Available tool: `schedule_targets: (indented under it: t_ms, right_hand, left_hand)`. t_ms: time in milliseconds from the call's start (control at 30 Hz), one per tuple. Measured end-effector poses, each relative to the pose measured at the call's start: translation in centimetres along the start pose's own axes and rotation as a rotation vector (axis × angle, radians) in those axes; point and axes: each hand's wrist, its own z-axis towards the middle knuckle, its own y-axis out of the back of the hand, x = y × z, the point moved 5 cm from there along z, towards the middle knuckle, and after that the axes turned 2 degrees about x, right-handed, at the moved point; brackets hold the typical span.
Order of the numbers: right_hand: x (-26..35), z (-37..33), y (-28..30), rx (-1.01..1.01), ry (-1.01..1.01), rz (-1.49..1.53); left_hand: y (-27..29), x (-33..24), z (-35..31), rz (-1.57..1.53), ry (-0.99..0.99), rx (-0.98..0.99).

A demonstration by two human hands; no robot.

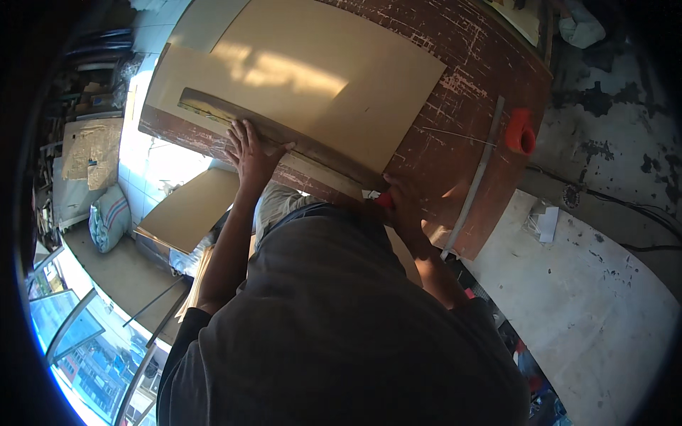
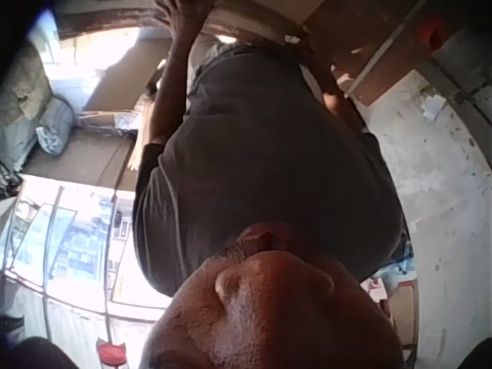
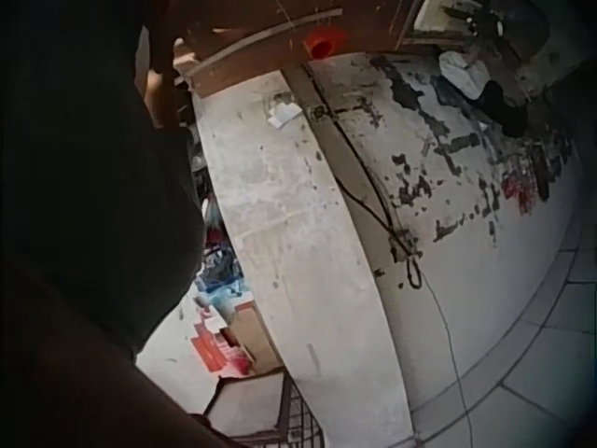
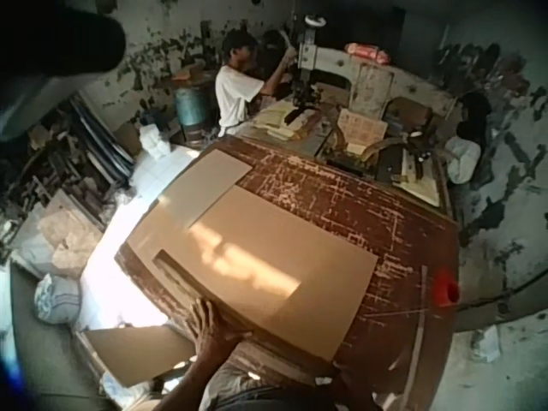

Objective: The person cuts a fiberboard with a utility knife and a ruler on a wooden workbench. They align the ruler, make multiple cuts, move the ruler aside, and use a smaller rectangular board as a guide to cut another section of the larger board.

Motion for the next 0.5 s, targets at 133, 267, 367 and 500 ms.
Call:
schedule_targets:
  t_ms: [133,267,367,500]
  right_hand:
    - [-0.4,0.0,0.3,-0.022,-0.008,-0.001]
    - [0.1,1.2,1.4,0.024,-0.041,0.156]
    - [-1.0,2.2,2.4,0.011,-0.068,0.223]
    - [-0.3,5.4,1.9,0.23,-0.487,0.436]
  left_hand:
    - [-1.1,-0.9,0.1,-0.024,-0.016,0.042]
    - [-1.0,-0.5,-0.2,-0.037,0.006,0.003]
    - [-0.5,-1.1,-0.7,-0.067,0.031,-0.021]
    - [-0.2,-1.3,-0.5,-0.069,0.065,0.095]
